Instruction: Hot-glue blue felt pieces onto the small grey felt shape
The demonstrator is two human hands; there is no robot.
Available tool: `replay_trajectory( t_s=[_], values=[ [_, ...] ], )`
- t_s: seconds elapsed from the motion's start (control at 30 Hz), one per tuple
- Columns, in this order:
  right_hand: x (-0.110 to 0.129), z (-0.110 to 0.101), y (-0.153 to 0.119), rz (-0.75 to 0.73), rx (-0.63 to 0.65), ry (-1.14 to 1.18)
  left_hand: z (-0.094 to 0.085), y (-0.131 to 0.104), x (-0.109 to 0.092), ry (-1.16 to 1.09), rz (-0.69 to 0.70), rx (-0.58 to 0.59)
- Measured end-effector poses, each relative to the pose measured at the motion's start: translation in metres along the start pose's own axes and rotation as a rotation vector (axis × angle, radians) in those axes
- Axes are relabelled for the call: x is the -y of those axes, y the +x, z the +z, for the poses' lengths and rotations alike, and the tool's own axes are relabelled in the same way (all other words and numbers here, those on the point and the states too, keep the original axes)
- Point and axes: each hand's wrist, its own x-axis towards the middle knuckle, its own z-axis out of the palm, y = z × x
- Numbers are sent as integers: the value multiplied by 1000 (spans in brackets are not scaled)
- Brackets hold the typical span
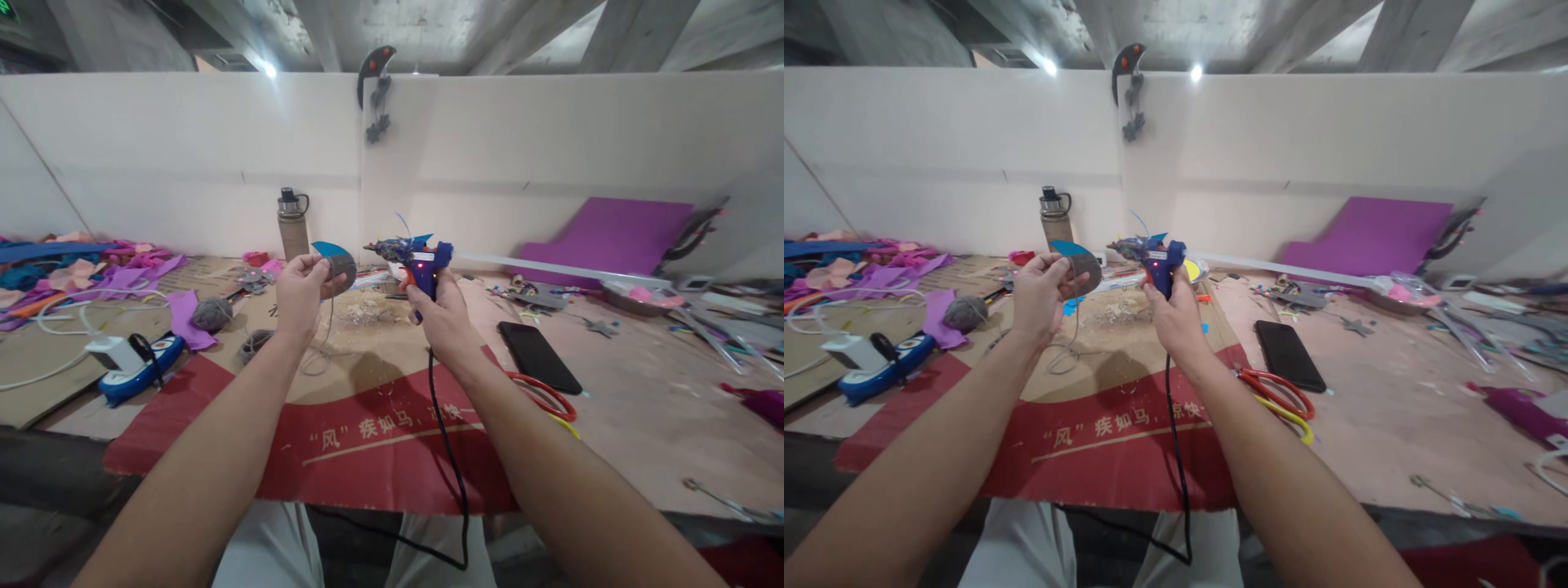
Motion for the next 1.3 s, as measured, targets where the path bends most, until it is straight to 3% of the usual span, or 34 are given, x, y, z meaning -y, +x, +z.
replay_trajectory(
  t_s=[0.1, 0.17, 0.3, 0.4, 0.47, 0.53, 0.63, 0.7, 0.77, 0.9, 1.13, 1.3],
  values=[
    [-5, -3, 6, 293, -52, 47, -1, 0, 2, -11, -20, 26],
    [-10, -6, 9, 470, 13, -93, -1, -1, 4, 5, -5, 30],
    [-19, -19, 12, 625, 121, -387, 0, -3, 8, 96, 67, 48],
    [-16, -27, 11, 538, 101, -646, -1, -3, 10, 178, 124, 65],
    [-10, -24, 9, 389, 109, -855, -2, -3, 11, 251, 171, 72],
    [-3, -12, 6, 227, 120, -839, -3, -4, 13, 346, 229, 81],
    [3, 20, -1, 103, 98, -248, -1, -9, 12, 468, 325, 121],
    [3, 40, -4, 134, 129, 165, 2, -14, 11, 515, 378, 161],
    [4, 51, -7, 211, 157, 381, 5, -18, 9, 536, 401, 174],
    [9, 48, -8, 321, 204, 449, 10, -22, 9, 444, 299, 157],
    [14, 30, -2, 53, 9, 96, 22, -31, 7, 92, -64, 139],
    [12, 26, 0, -11, -75, 44, 25, -36, 3, 34, -181, 158]
  ],
)
